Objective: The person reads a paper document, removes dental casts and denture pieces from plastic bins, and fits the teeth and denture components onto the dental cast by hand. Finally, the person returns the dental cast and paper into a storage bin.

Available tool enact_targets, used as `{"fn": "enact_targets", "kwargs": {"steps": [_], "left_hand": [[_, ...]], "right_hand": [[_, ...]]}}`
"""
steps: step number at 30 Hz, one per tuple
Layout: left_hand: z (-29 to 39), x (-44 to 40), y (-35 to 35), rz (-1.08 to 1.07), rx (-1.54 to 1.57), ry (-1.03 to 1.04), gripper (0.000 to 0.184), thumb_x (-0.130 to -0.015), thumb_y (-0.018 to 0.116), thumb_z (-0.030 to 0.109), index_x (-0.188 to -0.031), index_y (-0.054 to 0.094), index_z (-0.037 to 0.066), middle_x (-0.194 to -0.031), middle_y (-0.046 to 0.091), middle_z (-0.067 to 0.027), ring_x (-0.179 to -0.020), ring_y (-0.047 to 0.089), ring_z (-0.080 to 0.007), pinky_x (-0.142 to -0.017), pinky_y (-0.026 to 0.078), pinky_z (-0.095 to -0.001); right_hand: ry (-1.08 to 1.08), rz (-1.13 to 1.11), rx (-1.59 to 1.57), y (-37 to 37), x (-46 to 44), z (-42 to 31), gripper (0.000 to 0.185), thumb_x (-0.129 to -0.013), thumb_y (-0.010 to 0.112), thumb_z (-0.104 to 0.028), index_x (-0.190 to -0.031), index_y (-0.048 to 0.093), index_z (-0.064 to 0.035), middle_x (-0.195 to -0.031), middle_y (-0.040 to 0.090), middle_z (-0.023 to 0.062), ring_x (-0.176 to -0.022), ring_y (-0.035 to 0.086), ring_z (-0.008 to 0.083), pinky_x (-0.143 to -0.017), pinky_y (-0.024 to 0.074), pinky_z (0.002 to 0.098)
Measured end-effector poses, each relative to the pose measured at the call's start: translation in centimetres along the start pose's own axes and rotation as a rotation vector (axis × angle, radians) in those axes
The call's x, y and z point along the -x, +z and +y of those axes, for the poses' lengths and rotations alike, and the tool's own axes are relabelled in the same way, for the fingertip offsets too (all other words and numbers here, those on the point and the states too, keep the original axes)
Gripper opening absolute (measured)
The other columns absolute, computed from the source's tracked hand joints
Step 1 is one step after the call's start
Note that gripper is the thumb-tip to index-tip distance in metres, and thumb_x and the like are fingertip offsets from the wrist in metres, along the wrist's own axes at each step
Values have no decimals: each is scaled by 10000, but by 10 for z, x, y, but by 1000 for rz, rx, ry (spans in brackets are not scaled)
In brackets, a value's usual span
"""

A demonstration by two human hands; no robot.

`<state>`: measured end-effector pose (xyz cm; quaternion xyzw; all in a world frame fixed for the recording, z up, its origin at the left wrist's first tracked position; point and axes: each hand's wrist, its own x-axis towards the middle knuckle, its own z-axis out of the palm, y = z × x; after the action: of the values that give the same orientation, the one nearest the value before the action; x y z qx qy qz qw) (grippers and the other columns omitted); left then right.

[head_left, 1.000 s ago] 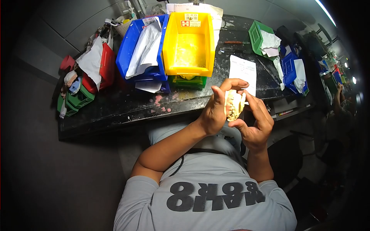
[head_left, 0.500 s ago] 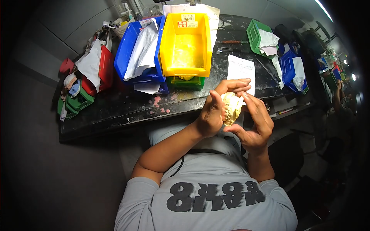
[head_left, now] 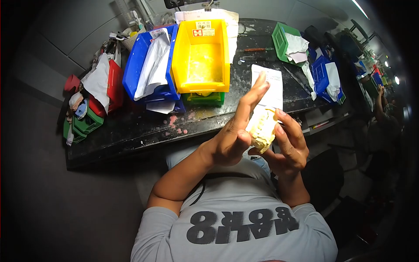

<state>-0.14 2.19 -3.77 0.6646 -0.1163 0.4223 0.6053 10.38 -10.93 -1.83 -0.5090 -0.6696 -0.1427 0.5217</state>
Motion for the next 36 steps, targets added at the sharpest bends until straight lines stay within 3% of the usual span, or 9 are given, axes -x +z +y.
{"fn": "enact_targets", "kwargs": {"steps": [2, 8, 18, 20, 23, 30, 32, 33, 36], "left_hand": [[6, -1, -10, -174, -45, -60, 1118, -909, 257, 818, -1564, 143, -80, -1644, 94, -300, -1533, 131, -416, -1217, 160, -516], [26, -4, -2, -125, 134, -184, 1067, -953, 337, 743, -1589, -14, -39, -1646, 94, -303, -1523, 182, -408, -1212, 188, -491], [37, -3, 0, -156, 165, -103, 879, -1043, 395, 529, -1592, 1, -32, -1627, 150, -324, -1499, 257, -414, -1207, 206, -479], [37, -1, -1, -154, 165, -67, 793, -1070, 399, 429, -1565, 83, -103, -1639, 150, -295, -1510, 255, -375, -1211, 219, -415], [39, -1, -2, -164, 131, -89, 845, -1052, 407, 481, -1581, 40, -66, -1614, 159, -348, -1492, 269, -421, -1202, 212, -489], [39, -1, -2, -169, 174, -134, 842, -1055, 412, 469, -1575, 44, -82, -1603, 174, -364, -1491, 273, -416, -1201, 223, -478], [35, 0, -2, -137, 164, -144, 822, -1049, 511, 375, -1575, 78, -85, -1617, 233, -294, -1491, 308, -333, -1196, 252, -393], [35, 0, -1, -143, 169, -144, 822, -1049, 511, 375, -1575, 78, -85, -1617, 233, -294, -1491, 308, -333, -1196, 252, -393], [31, 3, 7, -34, 239, -267, 926, -922, 724, 248, -1589, 144, -28, -1578, 329, -273, -1453, 365, -307, -1183, 277, -383]], "right_hand": [[-4, 27, 6, 2, 2, 3, 607, -689, 891, -111, -1245, 660, -40, -1334, 583, 242, -1166, 631, 379, -914, 601, 436], [-22, 69, -22, 1, 1, 2, 584, -684, 855, 43, -1220, 682, -108, -1361, 550, 276, -1186, 620, 393, -867, 627, 423], [-27, 108, -38, 1, 10, 2, 554, -711, 803, 113, -1190, 693, -142, -1361, 557, 268, -1147, 650, 378, -930, 599, 431], [-34, 112, -41, 0, 10, 2, 545, -717, 793, 119, -1183, 697, -146, -1361, 557, 268, -1148, 650, 378, -932, 597, 432], [-41, 106, -38, -1, 10, 2, 522, -728, 785, 115, -1171, 704, -148, -1358, 559, 265, -1150, 648, 379, -934, 597, 432], [-44, 110, -39, 0, 11, 5, 493, -731, 782, 111, -1156, 707, -127, -1361, 551, 268, -1142, 653, 384, -928, 601, 432], [-50, 116, -32, 1, 8, 6, 477, -732, 785, 108, -1149, 706, -110, -1363, 548, 271, -1137, 655, 385, -914, 608, 426], [-19, 91, 8, 2, 4, 5, 456, -737, 789, 100, -1146, 702, -83, -1365, 543, 279, -1131, 658, 383, -893, 616, 413], [11, 57, 81, 3, -2, 5, 429, -748, 791, 89, -1147, 692, -31, -1366, 536, 293, -1118, 664, 376, -854, 630, 388]]}}
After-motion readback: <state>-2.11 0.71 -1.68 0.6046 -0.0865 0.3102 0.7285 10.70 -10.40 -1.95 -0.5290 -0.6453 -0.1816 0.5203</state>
